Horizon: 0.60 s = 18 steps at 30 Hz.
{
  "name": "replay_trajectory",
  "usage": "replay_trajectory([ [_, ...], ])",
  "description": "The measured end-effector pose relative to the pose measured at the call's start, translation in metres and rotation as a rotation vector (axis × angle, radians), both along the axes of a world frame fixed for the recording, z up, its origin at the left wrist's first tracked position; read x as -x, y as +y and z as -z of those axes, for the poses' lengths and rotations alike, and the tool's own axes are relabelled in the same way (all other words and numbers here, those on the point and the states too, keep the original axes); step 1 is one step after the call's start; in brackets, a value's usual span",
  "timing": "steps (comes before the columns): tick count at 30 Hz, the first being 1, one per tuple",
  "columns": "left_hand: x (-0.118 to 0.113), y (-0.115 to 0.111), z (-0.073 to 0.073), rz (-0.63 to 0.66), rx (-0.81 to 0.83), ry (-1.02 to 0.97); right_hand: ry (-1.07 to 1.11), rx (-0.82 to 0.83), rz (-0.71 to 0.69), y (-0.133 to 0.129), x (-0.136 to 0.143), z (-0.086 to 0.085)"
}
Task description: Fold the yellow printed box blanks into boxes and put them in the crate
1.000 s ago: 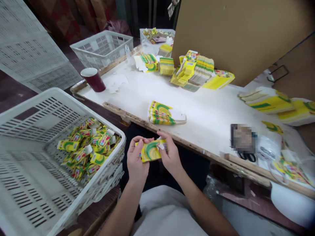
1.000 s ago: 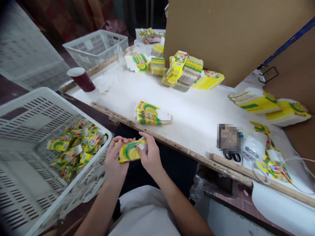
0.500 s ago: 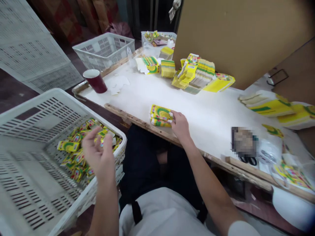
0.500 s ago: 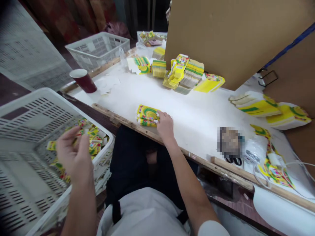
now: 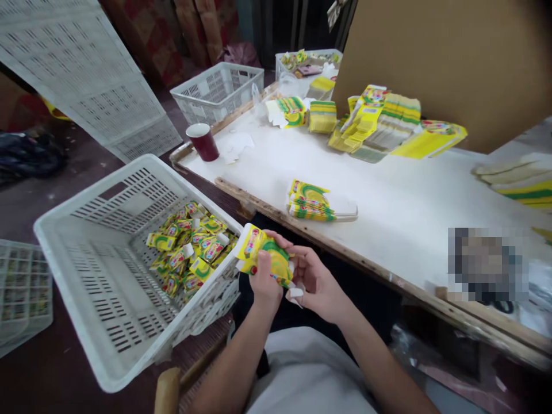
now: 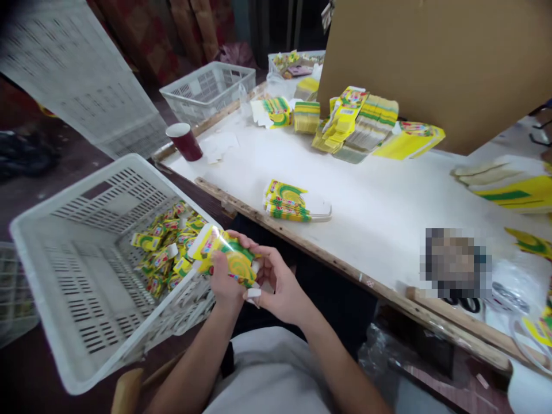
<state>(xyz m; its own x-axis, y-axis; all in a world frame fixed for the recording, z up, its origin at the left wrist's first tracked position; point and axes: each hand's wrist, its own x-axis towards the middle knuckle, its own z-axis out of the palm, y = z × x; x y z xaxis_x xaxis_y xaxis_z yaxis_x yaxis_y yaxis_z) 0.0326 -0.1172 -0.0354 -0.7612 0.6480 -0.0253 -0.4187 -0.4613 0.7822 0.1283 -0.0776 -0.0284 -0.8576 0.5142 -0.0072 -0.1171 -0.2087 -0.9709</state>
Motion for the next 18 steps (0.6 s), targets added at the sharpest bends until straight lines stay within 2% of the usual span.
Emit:
replay_trajectory([
  [4, 0.006, 0.001, -0.001, -0.115, 0.078, 0.023, -0.109, -0.03, 0.024, -0.014, 0.007, 0.003],
  [8, 0.012, 0.001, 0.011, -0.052, 0.148, 0.052, -0.161, -0.063, 0.082, -0.006, 0.012, 0.01],
  [11, 0.015, 0.002, 0.016, -0.016, 0.17, 0.085, -0.151, -0.092, 0.193, 0.008, 0.009, 0.013],
  [15, 0.019, 0.002, 0.015, -0.024, 0.256, 0.203, -0.151, -0.273, 0.286, 0.024, -0.001, 0.013],
  [18, 0.024, 0.0, 0.009, 0.007, 0.307, 0.273, -0.133, -0.527, 0.368, 0.036, -0.012, 0.008],
])
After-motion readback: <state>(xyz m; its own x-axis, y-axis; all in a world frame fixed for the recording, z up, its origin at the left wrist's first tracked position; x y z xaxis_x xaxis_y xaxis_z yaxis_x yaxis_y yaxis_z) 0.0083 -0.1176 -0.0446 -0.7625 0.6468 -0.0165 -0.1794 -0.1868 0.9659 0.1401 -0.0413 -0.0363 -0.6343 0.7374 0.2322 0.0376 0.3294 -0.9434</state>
